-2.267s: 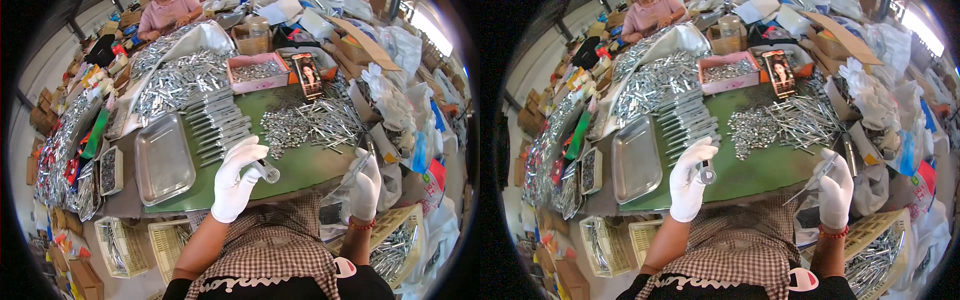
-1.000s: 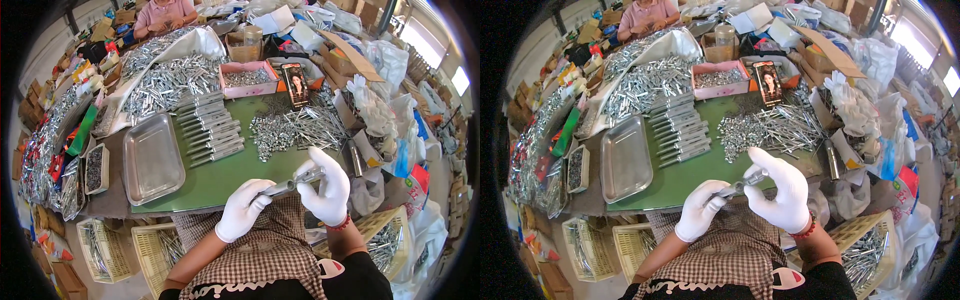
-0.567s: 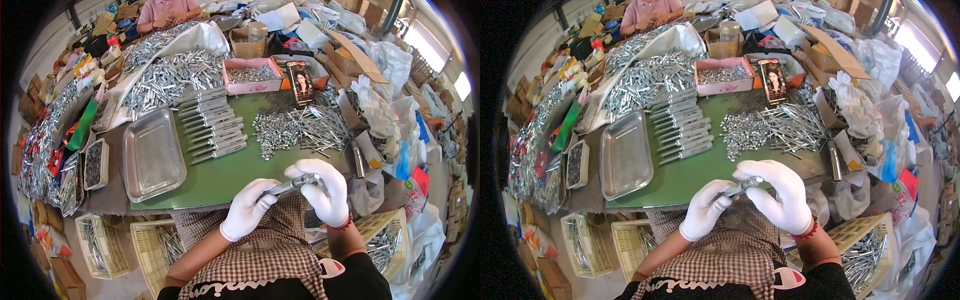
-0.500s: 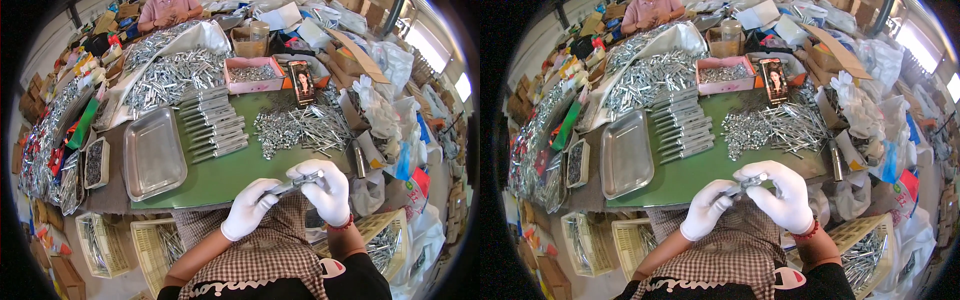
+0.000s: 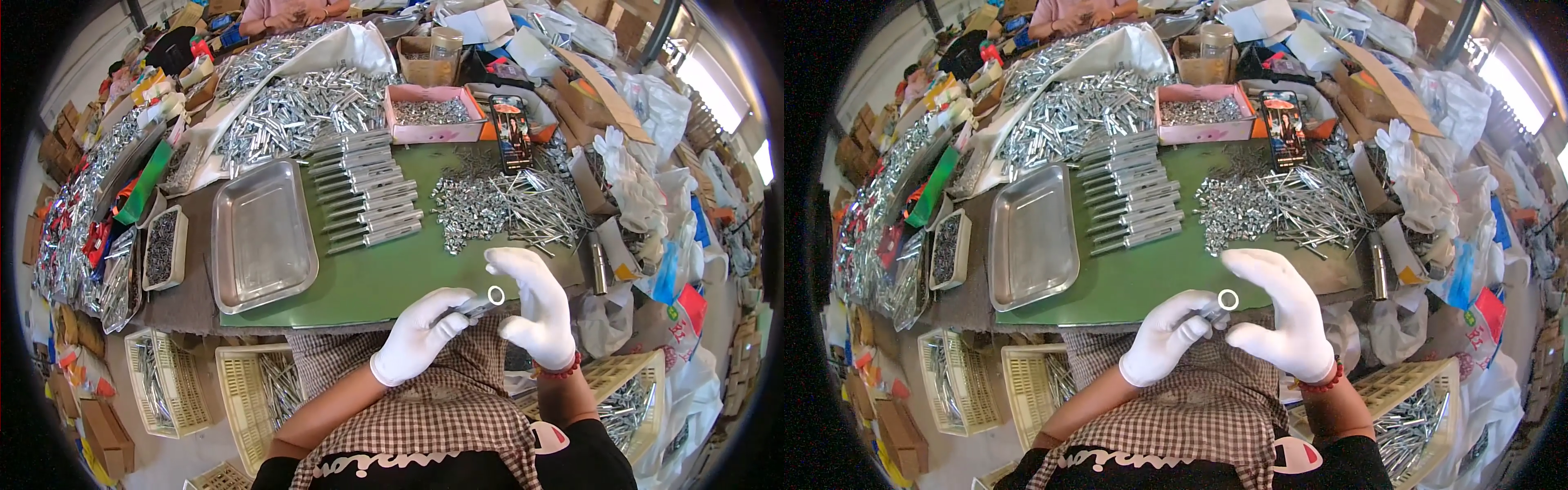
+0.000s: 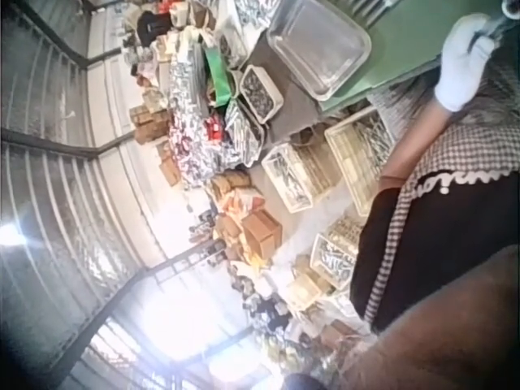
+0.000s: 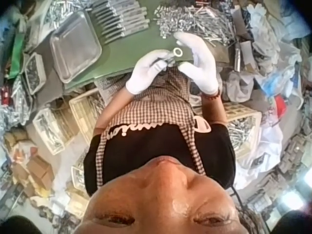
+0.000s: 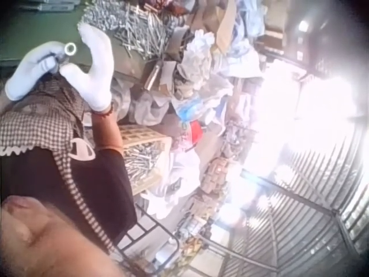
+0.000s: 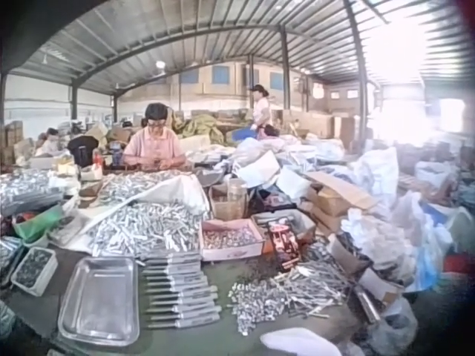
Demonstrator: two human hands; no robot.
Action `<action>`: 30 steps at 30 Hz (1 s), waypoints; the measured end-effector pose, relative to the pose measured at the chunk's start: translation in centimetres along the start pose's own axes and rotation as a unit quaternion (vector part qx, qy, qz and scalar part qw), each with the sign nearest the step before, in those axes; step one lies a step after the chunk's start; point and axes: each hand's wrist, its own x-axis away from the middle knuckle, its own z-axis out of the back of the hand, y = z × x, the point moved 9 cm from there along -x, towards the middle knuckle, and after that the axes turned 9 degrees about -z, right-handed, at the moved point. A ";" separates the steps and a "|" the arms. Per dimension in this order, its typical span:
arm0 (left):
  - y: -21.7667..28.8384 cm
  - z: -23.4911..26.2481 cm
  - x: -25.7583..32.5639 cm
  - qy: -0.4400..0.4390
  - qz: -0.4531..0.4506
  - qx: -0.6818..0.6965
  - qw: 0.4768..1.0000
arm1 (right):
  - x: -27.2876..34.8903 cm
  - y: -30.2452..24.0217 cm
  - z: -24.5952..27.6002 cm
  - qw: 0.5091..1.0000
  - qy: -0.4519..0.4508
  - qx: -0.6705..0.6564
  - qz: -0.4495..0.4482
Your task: Assembling small metal components by inserting rods into connectors and tightening them.
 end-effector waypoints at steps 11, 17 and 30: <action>1.4 1.4 -1.0 0.027 -0.027 0.009 0.999 | -1.2 -3.5 0.8 0.991 0.043 0.127 -0.018; 1.6 1.6 -1.0 0.016 -0.020 -0.022 0.999 | -1.5 -4.1 0.9 0.984 0.062 0.167 0.027; 1.1 4.1 -3.2 0.077 0.021 0.059 0.995 | -3.9 2.5 1.0 0.974 0.142 -0.074 -0.163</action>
